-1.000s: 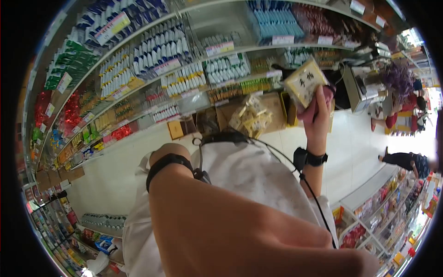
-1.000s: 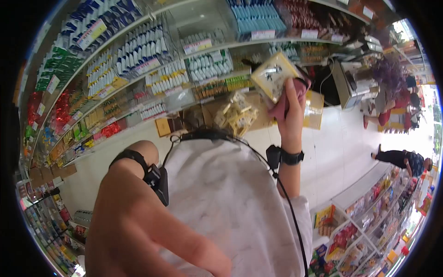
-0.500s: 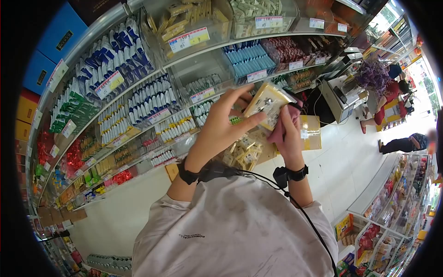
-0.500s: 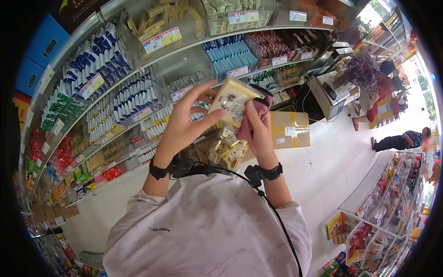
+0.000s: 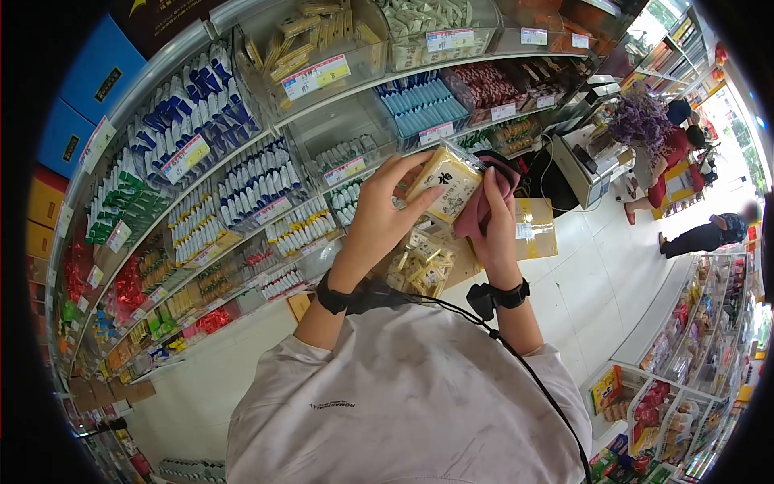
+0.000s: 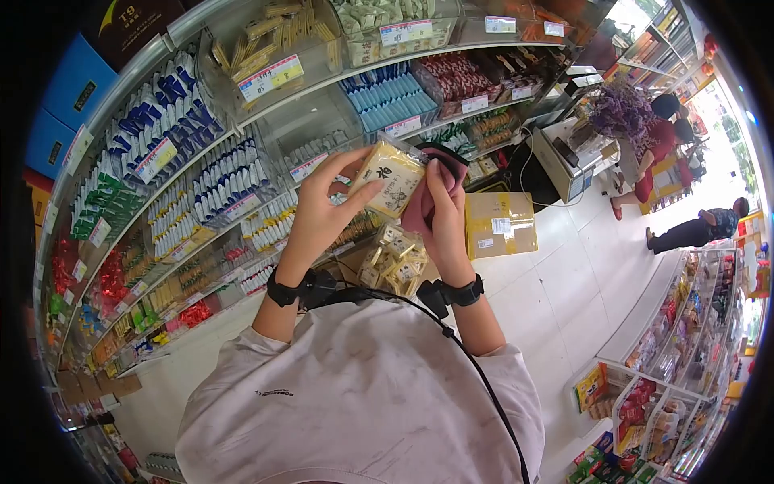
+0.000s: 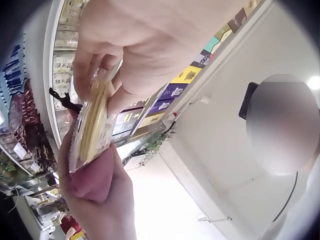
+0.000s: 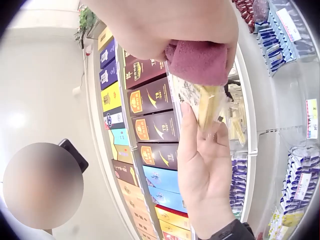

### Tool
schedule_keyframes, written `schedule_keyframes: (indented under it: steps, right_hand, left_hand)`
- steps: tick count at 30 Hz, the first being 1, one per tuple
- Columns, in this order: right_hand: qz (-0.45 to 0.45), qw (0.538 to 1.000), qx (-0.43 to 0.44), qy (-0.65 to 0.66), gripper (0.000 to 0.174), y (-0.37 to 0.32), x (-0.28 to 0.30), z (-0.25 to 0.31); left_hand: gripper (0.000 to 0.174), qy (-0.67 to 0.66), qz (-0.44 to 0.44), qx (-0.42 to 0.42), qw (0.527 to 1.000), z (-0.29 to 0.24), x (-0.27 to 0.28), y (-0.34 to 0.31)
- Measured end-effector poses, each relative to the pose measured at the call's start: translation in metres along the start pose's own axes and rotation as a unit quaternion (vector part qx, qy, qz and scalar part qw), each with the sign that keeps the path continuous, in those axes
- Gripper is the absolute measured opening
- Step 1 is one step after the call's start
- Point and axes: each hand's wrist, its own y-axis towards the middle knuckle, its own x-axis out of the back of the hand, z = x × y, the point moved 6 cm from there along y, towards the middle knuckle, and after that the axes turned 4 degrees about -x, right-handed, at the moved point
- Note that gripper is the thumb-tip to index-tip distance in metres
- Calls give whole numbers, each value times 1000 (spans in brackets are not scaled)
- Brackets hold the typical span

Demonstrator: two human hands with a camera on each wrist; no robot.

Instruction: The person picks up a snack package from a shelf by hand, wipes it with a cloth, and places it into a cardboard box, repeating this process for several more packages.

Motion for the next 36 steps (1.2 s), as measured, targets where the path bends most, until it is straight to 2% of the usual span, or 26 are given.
schedule_keyframes:
  steps: [1, 4, 5, 6, 8, 9, 12, 15, 18, 24, 27, 30, 31, 34, 36]
  right_hand:
    - [-1, 1000, -8, 28, 32, -3, -5, 2]
    - [45, 999, -24, -7, 33, -14, -21, 8]
    - [47, 998, 3, -42, 34, -11, -11, -1]
    - [58, 995, 27, -83, 33, -10, -11, 0]
    - [77, 981, 73, -164, 31, -8, -14, 4]
    - [59, 972, 108, -199, 30, -9, -20, 8]
    - [91, 954, 100, -266, 27, -12, -18, 7]
    - [77, 973, 64, -206, 29, -20, -22, 2]
    - [125, 955, 82, -258, 35, -18, -22, 5]
    - [60, 958, 47, -276, 37, -14, -34, 10]
    - [59, 977, -13, -203, 33, -1, -32, 5]
    - [93, 988, 5, -126, 30, 8, -19, -3]
    - [89, 993, 7, -77, 28, 10, -16, -3]
    - [73, 991, 69, -92, 24, 8, -15, 11]
    - [51, 993, 62, -91, 18, 4, -17, 15]
  left_hand:
    - [46, -14, -14, 10, 1000, 2, 0, 0]
    - [50, -44, -23, 27, 998, 11, 1, 1]
    - [51, -51, -21, 31, 998, 14, 0, 2]
    - [53, 42, -44, -33, 998, 11, 2, 4]
    - [55, 225, -88, -159, 957, 1, -3, 1]
    - [62, 200, -73, -134, 968, 2, -5, -1]
    - [72, 110, -55, -125, 984, -4, -13, 0]
    - [81, 6, 3, -51, 999, -2, -12, 0]
    - [83, -5, 37, -71, 997, 2, -11, -1]
    - [75, -53, 95, -91, 990, 2, -19, -10]
    - [64, -72, 103, -31, 992, 2, -21, -15]
    - [61, -68, 115, -26, 991, 3, -23, -18]
    - [54, -40, 128, -29, 991, 4, -22, -18]
    - [45, -57, 142, -40, 987, 5, -19, -18]
    - [40, -60, 113, 0, 992, 10, -15, -18]
